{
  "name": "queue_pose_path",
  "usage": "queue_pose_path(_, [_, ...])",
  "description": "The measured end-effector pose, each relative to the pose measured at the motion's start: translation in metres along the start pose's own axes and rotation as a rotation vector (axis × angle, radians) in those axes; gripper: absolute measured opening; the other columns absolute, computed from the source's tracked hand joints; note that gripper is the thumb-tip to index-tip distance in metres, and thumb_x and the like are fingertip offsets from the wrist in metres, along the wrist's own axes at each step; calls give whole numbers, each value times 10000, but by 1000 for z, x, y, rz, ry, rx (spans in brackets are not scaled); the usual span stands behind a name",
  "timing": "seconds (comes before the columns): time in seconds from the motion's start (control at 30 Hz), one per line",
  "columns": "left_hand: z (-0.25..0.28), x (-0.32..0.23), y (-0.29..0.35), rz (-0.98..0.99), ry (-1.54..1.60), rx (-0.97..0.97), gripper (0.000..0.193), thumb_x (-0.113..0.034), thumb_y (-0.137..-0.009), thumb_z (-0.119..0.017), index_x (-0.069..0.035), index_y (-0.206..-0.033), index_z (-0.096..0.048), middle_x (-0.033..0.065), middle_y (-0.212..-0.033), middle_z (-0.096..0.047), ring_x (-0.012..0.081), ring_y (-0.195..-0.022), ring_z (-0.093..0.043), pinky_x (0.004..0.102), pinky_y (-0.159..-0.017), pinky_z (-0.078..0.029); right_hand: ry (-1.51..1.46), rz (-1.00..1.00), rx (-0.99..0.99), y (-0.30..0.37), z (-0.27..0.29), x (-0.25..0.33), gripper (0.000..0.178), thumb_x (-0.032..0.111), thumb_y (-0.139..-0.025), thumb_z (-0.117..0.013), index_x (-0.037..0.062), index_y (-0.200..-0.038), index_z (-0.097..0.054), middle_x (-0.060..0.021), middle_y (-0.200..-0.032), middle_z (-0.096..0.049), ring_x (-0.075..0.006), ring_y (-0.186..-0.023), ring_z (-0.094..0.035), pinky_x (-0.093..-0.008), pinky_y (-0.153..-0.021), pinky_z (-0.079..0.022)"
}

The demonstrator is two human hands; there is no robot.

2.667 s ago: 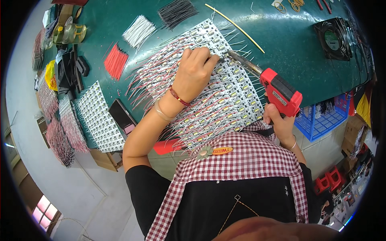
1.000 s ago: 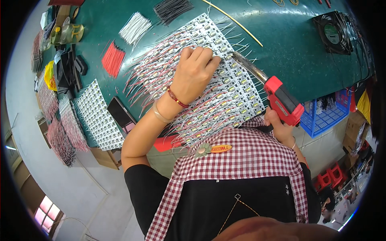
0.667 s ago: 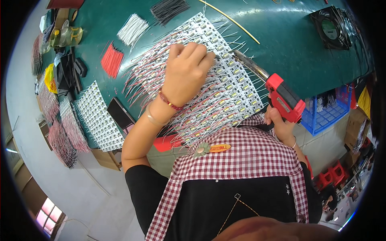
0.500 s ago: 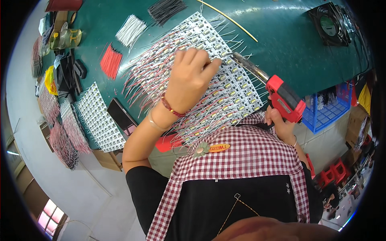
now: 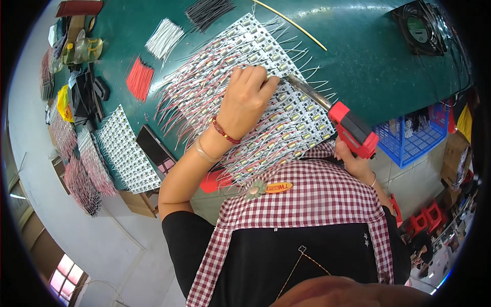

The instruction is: The person uses a red soldering iron to apply heat to individual LED components on a large circuit board. They hold the board steady with their left hand while manipulating the tool with their right hand, moving systematically across the grid of LEDs.

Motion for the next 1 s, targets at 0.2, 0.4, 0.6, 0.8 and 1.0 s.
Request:
queue_pose_path(0.2, [1,0,-2,8,12,15,272,-17,-717,-612,-38,-977,-688,63,-783,-465,228,-769,-511,351,-726,-408,63,18,-9,-3,-1,9,181,98,-804,-732,14,-942,-651,-91,-822,-626,-198,-704,-617,-302,-620,-482])
queue_pose_path(0.4, [1,-1,-1,4,-9,12,269,-24,-717,-615,-39,-976,-685,64,-783,-468,227,-763,-509,346,-717,-405,82,159,80,-4,-5,24,231,184,-993,-539,18,-831,-537,-33,-693,-512,-120,-632,-510,-271,-589,-425])
queue_pose_path(0.6, [0,2,2,3,53,-34,285,4,-700,-627,-44,-975,-687,69,-786,-488,230,-731,-512,355,-687,-407,55,118,32,-1,-2,15,162,161,-928,-610,18,-858,-580,-50,-728,-556,-145,-640,-546,-285,-591,-445])
queue_pose_path(0.8, [-1,2,1,13,90,-26,292,18,-694,-627,-32,-976,-683,77,-792,-495,238,-733,-521,352,-673,-426,41,69,-23,-3,1,6,148,89,-806,-734,15,-912,-663,-83,-803,-642,-202,-653,-619,-312,-600,-483])
queue_pose_path(1.0, [0,1,1,21,85,-12,299,25,-692,-621,-29,-980,-682,80,-795,-492,243,-740,-523,352,-674,-434,39,21,-5,-4,-1,4,157,104,-827,-727,13,-937,-661,-70,-805,-642,-179,-686,-618,-313,-613,-485])
Point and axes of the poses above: each hand's wrist, its own y-axis away from the middle knuckle, its own z-axis out of the back of the hand, x = y × z, the point moved 8 cm from there along -y, towards the middle knuckle
